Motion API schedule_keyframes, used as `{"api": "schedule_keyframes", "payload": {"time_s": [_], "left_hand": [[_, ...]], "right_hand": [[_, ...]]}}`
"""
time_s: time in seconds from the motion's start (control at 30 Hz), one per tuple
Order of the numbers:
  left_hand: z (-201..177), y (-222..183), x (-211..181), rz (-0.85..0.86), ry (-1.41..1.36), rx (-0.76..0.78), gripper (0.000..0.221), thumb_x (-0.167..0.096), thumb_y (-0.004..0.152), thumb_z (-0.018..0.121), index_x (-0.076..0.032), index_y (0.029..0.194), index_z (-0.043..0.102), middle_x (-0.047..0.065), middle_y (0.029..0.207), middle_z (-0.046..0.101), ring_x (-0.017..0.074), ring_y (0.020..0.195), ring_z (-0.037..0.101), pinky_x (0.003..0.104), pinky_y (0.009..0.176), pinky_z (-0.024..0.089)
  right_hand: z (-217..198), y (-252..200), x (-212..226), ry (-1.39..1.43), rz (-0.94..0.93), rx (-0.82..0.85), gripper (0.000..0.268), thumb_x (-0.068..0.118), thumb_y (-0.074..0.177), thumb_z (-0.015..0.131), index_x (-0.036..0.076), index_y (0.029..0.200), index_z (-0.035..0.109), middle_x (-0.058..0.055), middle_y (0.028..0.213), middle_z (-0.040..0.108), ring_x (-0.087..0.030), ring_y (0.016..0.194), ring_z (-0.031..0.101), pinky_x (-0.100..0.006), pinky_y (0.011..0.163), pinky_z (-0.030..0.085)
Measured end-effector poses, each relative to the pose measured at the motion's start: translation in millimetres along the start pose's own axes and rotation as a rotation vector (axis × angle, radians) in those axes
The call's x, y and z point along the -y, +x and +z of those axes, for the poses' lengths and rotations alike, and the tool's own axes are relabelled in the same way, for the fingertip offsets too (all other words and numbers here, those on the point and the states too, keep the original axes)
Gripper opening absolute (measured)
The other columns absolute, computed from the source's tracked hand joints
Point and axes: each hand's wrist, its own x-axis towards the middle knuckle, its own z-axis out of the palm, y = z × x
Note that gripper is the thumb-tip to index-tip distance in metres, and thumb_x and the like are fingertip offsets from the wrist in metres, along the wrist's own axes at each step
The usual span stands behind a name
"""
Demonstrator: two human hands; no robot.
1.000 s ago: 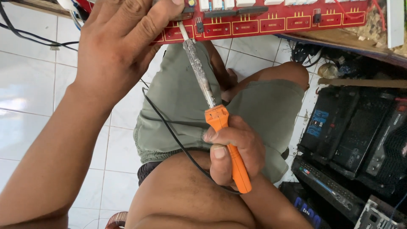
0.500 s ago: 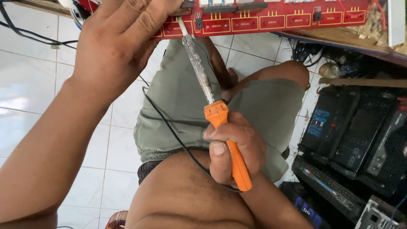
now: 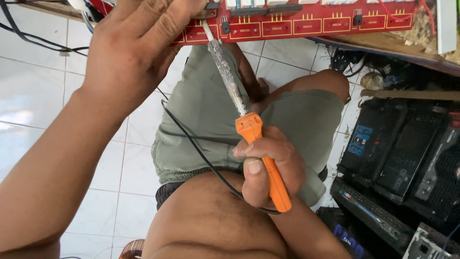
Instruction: Attaching and soldering electronic components to a circuit board and heat sink at a repair bench.
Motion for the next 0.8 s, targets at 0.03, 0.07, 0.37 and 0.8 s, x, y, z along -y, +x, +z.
{"api": "schedule_keyframes", "payload": {"time_s": [0.03,0.07,0.37,0.8], "left_hand": [[0,0,0,-0.009,0.017,0.001,0.03,0.001,0.125,0.072,-0.001,0.153,0.062,0.02,0.145,0.07,0.041,0.115,0.07,0.047,0.09,0.059],[1,-1,-1,-0.019,0.033,0.004,0.03,0.0,0.125,0.072,-0.002,0.154,0.062,0.018,0.147,0.069,0.0409,0.117,0.07,0.048,0.088,0.061],[-1,-1,-1,-0.018,0.009,0.013,0.026,-0.007,0.127,0.064,-0.002,0.152,0.063,0.02,0.145,0.07,0.0428,0.116,0.07,0.048,0.09,0.059],[2,-3,2,-0.004,0.07,0.003,0.028,-0.012,0.127,0.065,-0.004,0.153,0.063,0.017,0.147,0.069,0.0395,0.117,0.072,0.046,0.088,0.058]], "right_hand": [[2,1,-1,-0.053,-0.055,-0.026,0.019,0.021,0.101,0.047,0.006,0.095,0.056,-0.008,0.071,0.064,-0.022,0.062,0.064,-0.03,0.058,0.055],[3,0,-1,-0.106,-0.108,-0.051,0.017,0.02,0.101,0.048,0.006,0.096,0.056,-0.006,0.071,0.065,-0.022,0.06,0.066,-0.03,0.056,0.056],[-10,7,9,-0.331,-0.315,0.204,0.013,0.016,0.104,0.051,0.005,0.105,0.059,-0.009,0.081,0.059,-0.024,0.06,0.052,-0.034,0.052,0.047],[-49,5,59,-0.478,0.057,0.405,0.051,-0.007,0.08,0.066,0.019,0.124,0.06,-0.009,0.097,0.065,-0.021,0.078,0.067,-0.031,0.07,0.052]]}}
